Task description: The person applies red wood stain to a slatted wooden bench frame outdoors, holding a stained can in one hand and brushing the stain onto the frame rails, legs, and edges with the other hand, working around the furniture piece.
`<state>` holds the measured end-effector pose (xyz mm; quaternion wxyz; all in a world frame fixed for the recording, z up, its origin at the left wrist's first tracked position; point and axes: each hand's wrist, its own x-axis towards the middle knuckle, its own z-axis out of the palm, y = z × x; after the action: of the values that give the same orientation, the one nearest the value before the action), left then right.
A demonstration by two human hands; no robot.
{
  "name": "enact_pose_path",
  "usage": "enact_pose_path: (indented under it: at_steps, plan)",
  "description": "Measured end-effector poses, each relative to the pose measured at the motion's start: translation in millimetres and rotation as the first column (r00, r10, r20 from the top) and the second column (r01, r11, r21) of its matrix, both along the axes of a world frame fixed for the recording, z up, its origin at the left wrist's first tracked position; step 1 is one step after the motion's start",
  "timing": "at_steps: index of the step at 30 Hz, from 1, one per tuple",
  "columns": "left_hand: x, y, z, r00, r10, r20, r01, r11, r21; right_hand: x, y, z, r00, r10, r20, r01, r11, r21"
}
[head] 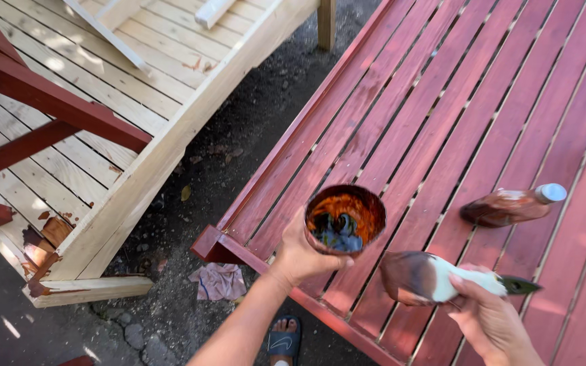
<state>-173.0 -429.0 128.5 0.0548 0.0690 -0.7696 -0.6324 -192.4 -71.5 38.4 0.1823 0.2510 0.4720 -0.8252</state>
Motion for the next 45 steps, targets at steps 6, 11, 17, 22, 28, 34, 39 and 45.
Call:
enact_pose_path:
  at_steps: [6,11,17,22,28,34,39,45]
  plan:
    - [-31.1,-98.3,-25.7,0.993,-0.086,-0.085,0.095,0.99,0.108,-7.5,-165.3,-33.1,0.978,0.206,0.004,-0.202,0.953,0.225]
    - [-56.2,-158.5,-33.6,0.986,-0.089,-0.143,0.11,0.983,0.146,-23.4,-279.3,-40.8,0.921,0.386,-0.048,-0.36,0.891,0.276]
    - [-69.3,-197.5,-46.3,0.996,-0.042,-0.077,0.047,0.996,0.07,-40.4,-367.0,-46.9,0.802,0.592,-0.076,-0.516,0.752,0.409]
    - [-73.9,-217.5,-56.0,0.999,-0.021,0.036,0.016,0.992,0.128,-46.8,-410.8,-50.6,0.753,0.654,-0.069,-0.557,0.691,0.461]
    - [-76.8,-231.7,-65.0,0.999,-0.026,0.034,0.02,0.985,0.174,-51.6,-442.5,-48.2,0.683,0.722,0.112,-0.626,0.5,0.598]
    - [-72.9,-221.5,-74.5,1.0,-0.026,0.017,0.021,0.973,0.231,-54.5,-438.2,-46.0,0.705,0.697,0.131,-0.621,0.517,0.589]
    - [-72.4,-202.7,-81.2,0.998,-0.035,-0.05,0.041,0.991,0.126,-46.6,-408.8,-45.0,0.728,0.657,0.195,-0.611,0.495,0.617]
    - [-60.9,-155.2,-82.6,0.997,-0.079,0.002,0.075,0.955,0.288,-32.6,-342.2,-36.5,0.741,0.594,0.313,-0.646,0.504,0.574]
